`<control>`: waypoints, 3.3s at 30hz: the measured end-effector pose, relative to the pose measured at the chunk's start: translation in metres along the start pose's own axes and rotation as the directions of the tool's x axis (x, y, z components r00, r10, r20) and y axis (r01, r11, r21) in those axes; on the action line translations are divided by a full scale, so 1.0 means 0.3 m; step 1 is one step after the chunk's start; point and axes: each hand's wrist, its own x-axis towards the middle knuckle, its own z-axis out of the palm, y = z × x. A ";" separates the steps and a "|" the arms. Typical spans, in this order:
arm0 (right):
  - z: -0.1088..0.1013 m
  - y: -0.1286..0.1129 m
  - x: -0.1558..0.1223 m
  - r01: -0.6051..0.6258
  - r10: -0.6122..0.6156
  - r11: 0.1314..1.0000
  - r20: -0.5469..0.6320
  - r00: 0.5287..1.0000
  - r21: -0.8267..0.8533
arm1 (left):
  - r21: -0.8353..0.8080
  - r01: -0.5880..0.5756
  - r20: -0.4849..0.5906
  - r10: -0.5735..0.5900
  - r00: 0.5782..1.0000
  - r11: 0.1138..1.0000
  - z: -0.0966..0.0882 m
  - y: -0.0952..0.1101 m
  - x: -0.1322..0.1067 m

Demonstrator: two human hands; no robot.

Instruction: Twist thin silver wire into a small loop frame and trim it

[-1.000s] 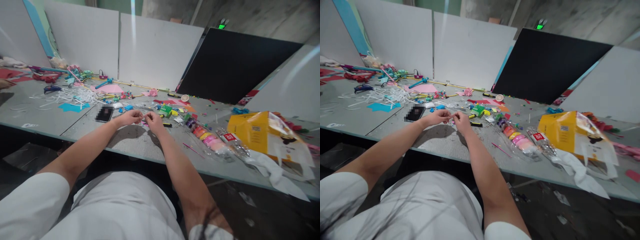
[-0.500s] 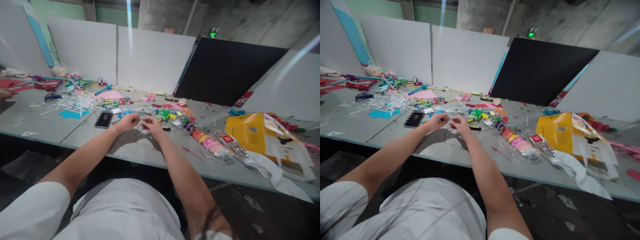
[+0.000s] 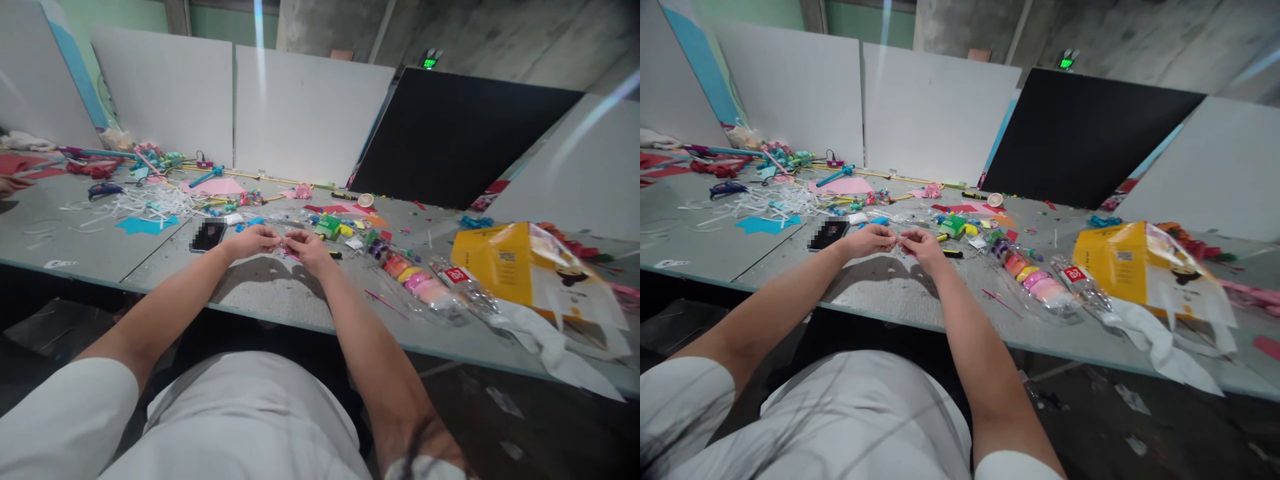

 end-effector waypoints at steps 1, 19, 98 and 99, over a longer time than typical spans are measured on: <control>0.002 -0.004 -0.001 -0.010 0.010 1.000 0.011 1.000 0.006 | -0.021 0.022 0.020 -0.022 1.000 1.000 0.000 0.003 -0.003; -0.006 0.005 -0.004 -0.030 0.029 0.997 -0.017 0.999 -0.069 | 0.127 -0.034 -0.026 0.038 0.999 0.991 -0.007 -0.009 0.011; 0.033 -0.009 -0.025 0.220 -0.320 0.848 -0.134 0.938 -0.483 | 0.387 -0.176 -0.231 0.279 0.932 0.905 0.044 -0.029 0.016; 0.039 -0.009 -0.029 0.230 -0.341 0.838 -0.145 0.929 -0.495 | 0.369 -0.166 -0.239 0.266 0.934 0.914 0.046 -0.036 0.019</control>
